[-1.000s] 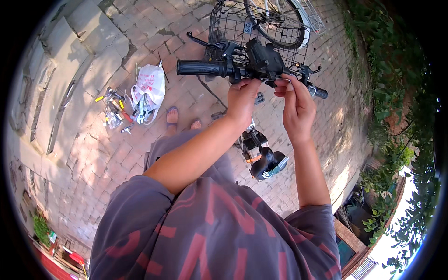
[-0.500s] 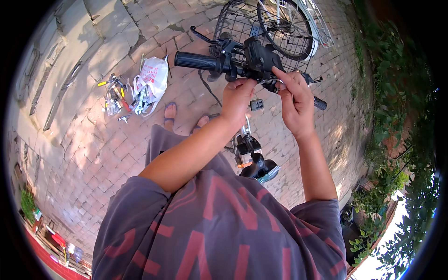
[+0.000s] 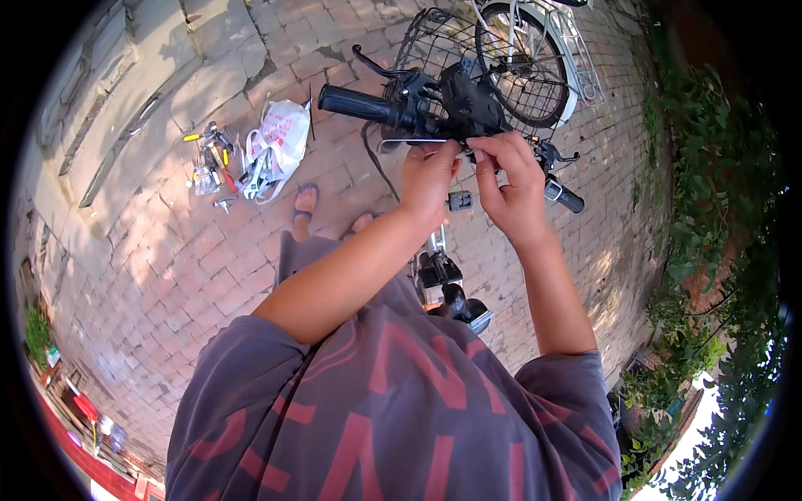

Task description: The person uses an Allen key to tighten bolts on the handlebar stem and a phone mount attached to a bicycle. The person adjusts the position of the mount and secures the clamp around the handlebar.

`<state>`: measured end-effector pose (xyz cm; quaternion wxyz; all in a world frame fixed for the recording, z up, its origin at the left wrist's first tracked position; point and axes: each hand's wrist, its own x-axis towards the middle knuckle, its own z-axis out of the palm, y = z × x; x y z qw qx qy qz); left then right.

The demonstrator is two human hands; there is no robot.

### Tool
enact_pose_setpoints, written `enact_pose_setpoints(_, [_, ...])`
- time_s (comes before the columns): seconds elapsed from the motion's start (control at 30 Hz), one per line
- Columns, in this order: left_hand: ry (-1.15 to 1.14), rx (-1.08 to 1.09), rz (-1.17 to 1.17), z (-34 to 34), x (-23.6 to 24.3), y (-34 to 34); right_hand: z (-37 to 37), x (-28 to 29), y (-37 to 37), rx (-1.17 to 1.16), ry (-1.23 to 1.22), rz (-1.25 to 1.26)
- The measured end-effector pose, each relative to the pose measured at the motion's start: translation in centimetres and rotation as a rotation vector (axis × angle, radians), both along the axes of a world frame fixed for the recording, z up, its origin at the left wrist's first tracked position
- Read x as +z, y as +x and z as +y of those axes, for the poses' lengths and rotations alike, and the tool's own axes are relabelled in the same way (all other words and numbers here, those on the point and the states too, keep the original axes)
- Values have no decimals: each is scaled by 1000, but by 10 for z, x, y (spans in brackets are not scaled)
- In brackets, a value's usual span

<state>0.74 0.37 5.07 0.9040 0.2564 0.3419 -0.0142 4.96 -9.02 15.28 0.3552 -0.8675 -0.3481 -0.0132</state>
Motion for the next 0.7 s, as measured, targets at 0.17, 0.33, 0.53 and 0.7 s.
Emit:
enact_pose_setpoints(0.17, [51, 22, 118, -3, 2, 2, -27, -26, -34, -301, 227, 326])
enact_pose_setpoints(0.33, [78, 46, 134, -8, -3, 0, -66, -74, -68, -467, 334, 776])
enact_pose_setpoints(0.53, [104, 162, 124, -22, -3, 2, -87, -149, -113, -460, 44, 1212])
enact_pose_setpoints(0.7, [1, 62, 88, -14, -2, -2, -98, -178, -160, -249, -249, 1064])
